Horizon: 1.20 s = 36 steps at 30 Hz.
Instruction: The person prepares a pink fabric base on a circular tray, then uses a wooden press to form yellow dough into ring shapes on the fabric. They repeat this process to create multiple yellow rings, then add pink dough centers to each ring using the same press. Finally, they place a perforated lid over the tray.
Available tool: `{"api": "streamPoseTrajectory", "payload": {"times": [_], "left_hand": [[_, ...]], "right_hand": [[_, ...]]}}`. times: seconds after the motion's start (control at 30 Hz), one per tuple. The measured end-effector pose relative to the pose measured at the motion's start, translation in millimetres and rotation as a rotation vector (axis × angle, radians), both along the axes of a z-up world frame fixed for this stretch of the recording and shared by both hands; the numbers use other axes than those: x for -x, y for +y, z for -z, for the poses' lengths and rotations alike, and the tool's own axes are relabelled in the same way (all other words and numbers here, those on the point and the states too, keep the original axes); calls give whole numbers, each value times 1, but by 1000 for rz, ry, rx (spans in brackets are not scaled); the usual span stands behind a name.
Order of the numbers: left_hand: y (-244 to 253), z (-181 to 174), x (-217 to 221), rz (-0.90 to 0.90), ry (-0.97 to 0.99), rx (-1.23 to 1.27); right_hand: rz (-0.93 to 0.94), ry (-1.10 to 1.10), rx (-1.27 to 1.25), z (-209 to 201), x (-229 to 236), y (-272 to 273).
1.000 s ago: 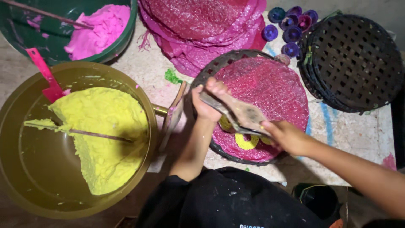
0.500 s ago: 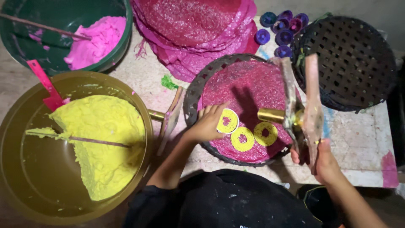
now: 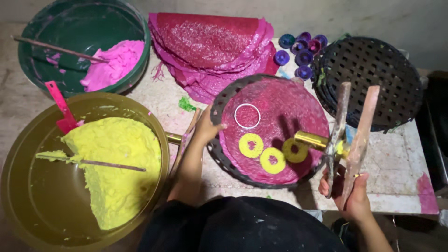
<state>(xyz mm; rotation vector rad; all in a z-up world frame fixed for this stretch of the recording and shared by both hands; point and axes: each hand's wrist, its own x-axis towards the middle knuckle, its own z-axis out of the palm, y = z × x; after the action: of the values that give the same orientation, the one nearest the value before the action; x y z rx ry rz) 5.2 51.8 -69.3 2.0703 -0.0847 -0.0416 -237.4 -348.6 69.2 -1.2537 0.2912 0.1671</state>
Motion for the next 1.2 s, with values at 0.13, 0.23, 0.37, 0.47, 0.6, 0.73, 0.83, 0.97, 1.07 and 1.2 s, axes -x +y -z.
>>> {"api": "streamPoseTrajectory", "payload": {"times": [0.13, 0.23, 0.37, 0.47, 0.6, 0.73, 0.83, 0.97, 1.07, 1.2], "left_hand": [[-6, 2, 71, -147, -15, 232], [-10, -12, 125, -227, -107, 174], [-12, -38, 154, -280, -176, 33], [-16, -66, 153, -221, -218, -193], [-23, -101, 140, 45, -235, -450], [-26, -111, 134, 195, -176, -523], [-27, -97, 136, 116, -298, -414], [-30, -53, 161, -385, -378, 15], [-40, -18, 180, -349, 50, 755], [-41, 17, 188, -71, 450, 1424]], "right_hand": [[-1, -25, -43, 7, 5, 3], [-4, -12, -71, 12, 4, 8], [-29, 0, -86, 15, 3, 18], [-25, 56, -51, 14, 0, 27], [-84, -13, -50, 12, -1, 35], [-85, 4, -55, 14, 2, 35], [-83, 19, -50, 19, 2, 35], [-88, 21, -66, 27, 5, 37], [-69, 26, -106, 31, 4, 39], [-73, -2, -133, 36, 7, 40]]}}
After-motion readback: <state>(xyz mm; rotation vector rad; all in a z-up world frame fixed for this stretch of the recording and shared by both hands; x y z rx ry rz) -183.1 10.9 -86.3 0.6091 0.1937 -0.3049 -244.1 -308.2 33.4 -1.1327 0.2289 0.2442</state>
